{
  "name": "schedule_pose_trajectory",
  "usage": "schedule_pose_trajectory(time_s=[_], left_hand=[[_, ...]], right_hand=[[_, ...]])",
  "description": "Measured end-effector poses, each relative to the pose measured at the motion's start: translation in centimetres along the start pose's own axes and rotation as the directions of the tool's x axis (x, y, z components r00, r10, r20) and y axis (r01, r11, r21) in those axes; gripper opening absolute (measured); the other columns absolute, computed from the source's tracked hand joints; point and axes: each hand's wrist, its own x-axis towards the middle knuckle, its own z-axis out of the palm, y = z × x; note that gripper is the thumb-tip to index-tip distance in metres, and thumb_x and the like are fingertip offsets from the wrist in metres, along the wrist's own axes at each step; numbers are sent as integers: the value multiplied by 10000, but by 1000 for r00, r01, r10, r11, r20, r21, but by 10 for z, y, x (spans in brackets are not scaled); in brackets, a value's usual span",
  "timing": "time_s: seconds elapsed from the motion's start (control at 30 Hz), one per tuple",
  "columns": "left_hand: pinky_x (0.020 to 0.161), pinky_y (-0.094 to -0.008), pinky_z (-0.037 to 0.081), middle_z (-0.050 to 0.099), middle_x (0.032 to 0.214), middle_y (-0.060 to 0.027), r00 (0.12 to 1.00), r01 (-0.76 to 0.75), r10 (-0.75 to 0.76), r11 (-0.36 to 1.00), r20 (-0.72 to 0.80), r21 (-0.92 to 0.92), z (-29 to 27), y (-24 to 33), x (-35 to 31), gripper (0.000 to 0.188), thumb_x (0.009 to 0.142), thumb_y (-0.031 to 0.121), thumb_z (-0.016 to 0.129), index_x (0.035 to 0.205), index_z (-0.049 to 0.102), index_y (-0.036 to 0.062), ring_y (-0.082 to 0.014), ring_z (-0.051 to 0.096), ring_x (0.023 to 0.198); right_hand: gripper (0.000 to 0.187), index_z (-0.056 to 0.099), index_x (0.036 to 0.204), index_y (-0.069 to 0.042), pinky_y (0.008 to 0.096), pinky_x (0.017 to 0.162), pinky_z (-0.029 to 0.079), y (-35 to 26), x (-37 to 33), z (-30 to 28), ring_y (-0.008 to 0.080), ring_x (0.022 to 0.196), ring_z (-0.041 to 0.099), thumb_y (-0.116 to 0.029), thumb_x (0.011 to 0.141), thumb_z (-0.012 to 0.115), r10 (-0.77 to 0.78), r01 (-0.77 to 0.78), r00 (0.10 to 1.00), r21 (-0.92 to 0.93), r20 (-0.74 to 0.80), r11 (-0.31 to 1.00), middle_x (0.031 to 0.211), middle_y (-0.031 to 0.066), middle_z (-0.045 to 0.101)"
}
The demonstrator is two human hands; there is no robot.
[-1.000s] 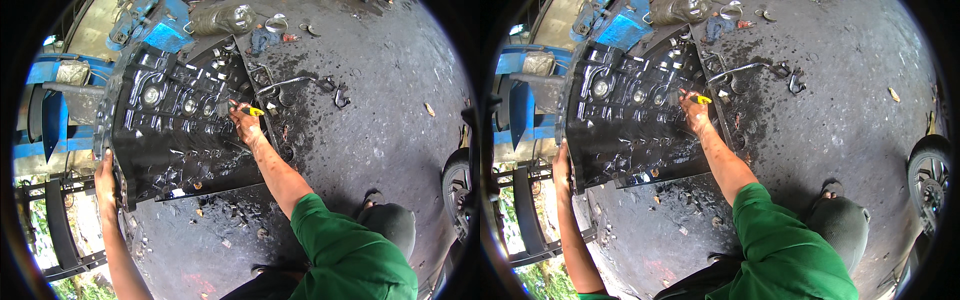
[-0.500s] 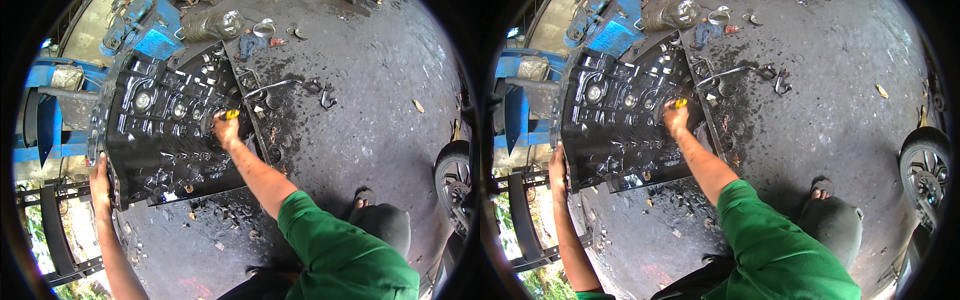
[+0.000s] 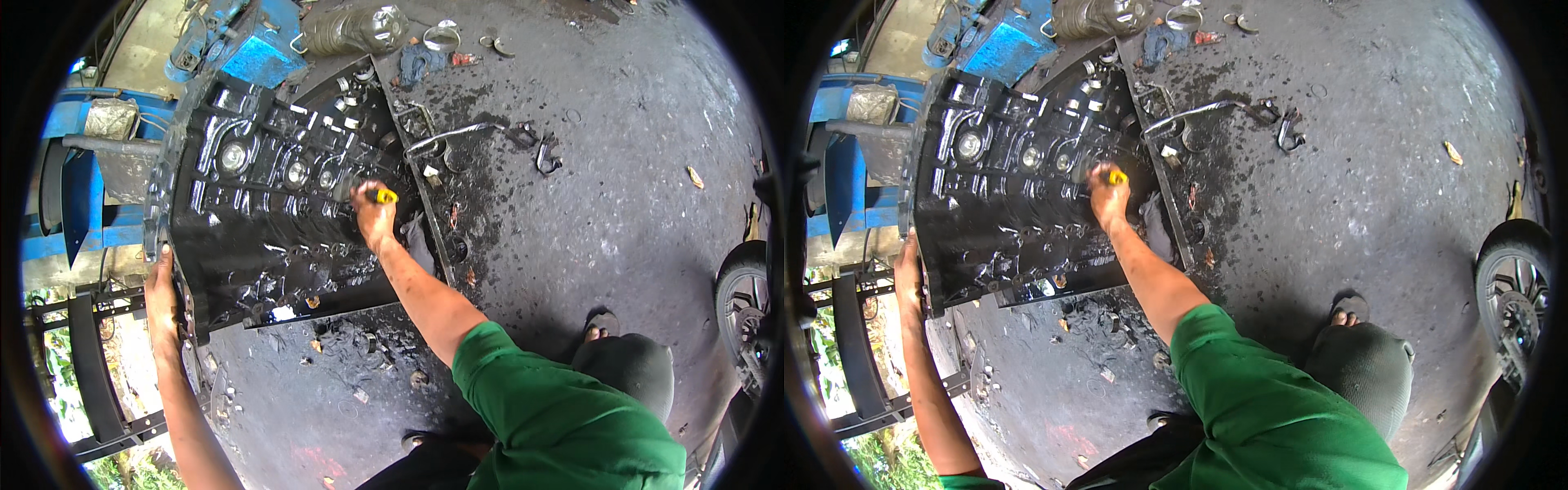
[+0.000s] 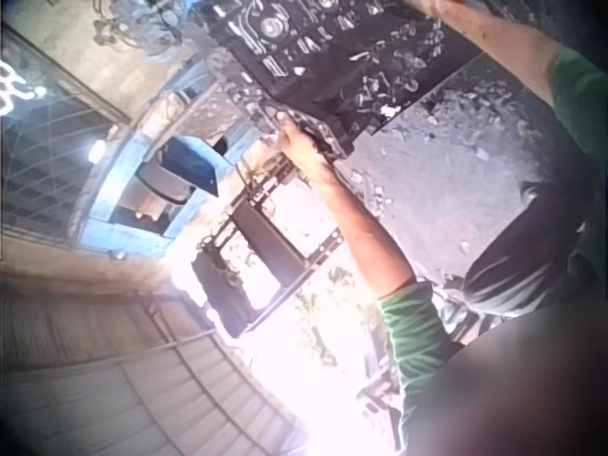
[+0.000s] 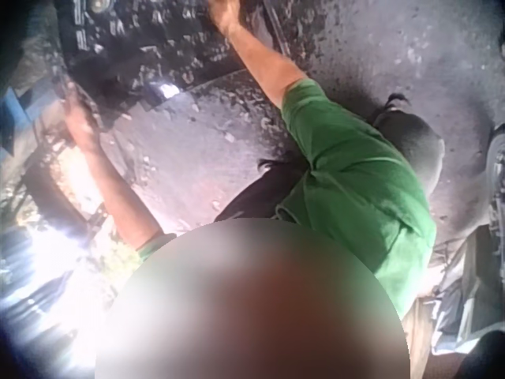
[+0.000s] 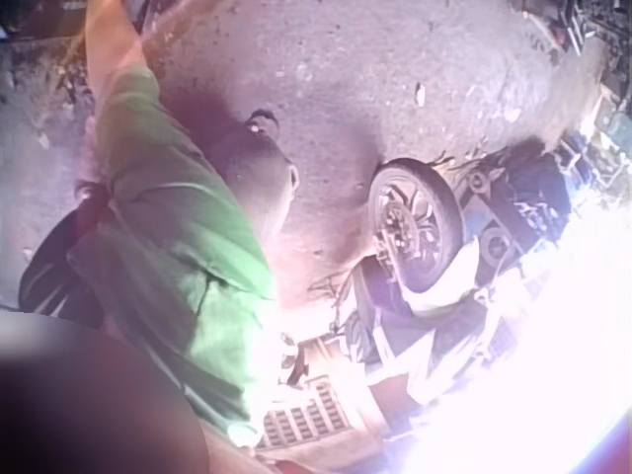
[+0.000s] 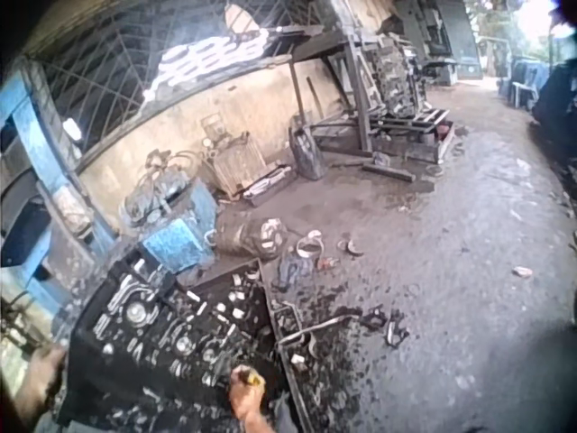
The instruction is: The person cleans a large black engine component by hand, scrubbing its surface with a dark cloth and later using a yellow-handled scraper to remove residue. The person repeatedly wipes and scrapes different areas of the part while it rests on a metal tray in a workshop.
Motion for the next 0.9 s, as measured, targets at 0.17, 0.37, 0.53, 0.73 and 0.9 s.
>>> schedule_pose_trajectory(time_s=[0.17,0.37,0.53,0.73,0.9], left_hand=[[987,-341,403,644,1198,-163,1000,-13,15,995,-20,95,-2,-2,2,702,959,581,524,1272,605,-42,-230,570,1069],[979,-350,416,668,1175,-145,999,46,-46,998,17,-39,-4,-13,12,677,960,577,527,1267,626,-18,-225,593,1047],[977,-358,418,665,1156,-164,996,-25,34,994,-83,106,-3,-11,11,682,954,568,540,1239,627,-46,-241,587,1043],[946,-339,431,685,1116,-151,991,-50,63,992,-116,117,4,2,-4,663,950,556,555,1217,644,-45,-225,591,1007],[890,-343,442,684,977,-206,974,-42,90,974,-210,223,2,4,-9,637,952,569,527,1105,669,-32,-230,591,907]], right_hand=[[236,576,849,-79,257,760,505,-1,-16,-40,127,817,601,155,848,607,-11,51,994,-353,113,934,848,4,598],[168,618,835,-65,235,646,473,-15,4,-16,91,699,562,92,823,676,-215,208,976,-127,-43,970,801,-2,612],[120,629,837,-59,369,863,542,-10,-1,-6,331,1040,689,37,805,693,-491,444,860,-676,138,588,1115,166,710],[93,721,917,-154,430,843,543,-36,3,-33,359,941,685,-124,843,673,-73,322,947,-908,314,268,970,156,710],[60,694,844,-69,313,768,530,-60,-15,-34,179,811,679,-14,821,691,-111,226,974,-782,199,582,843,93,712]])
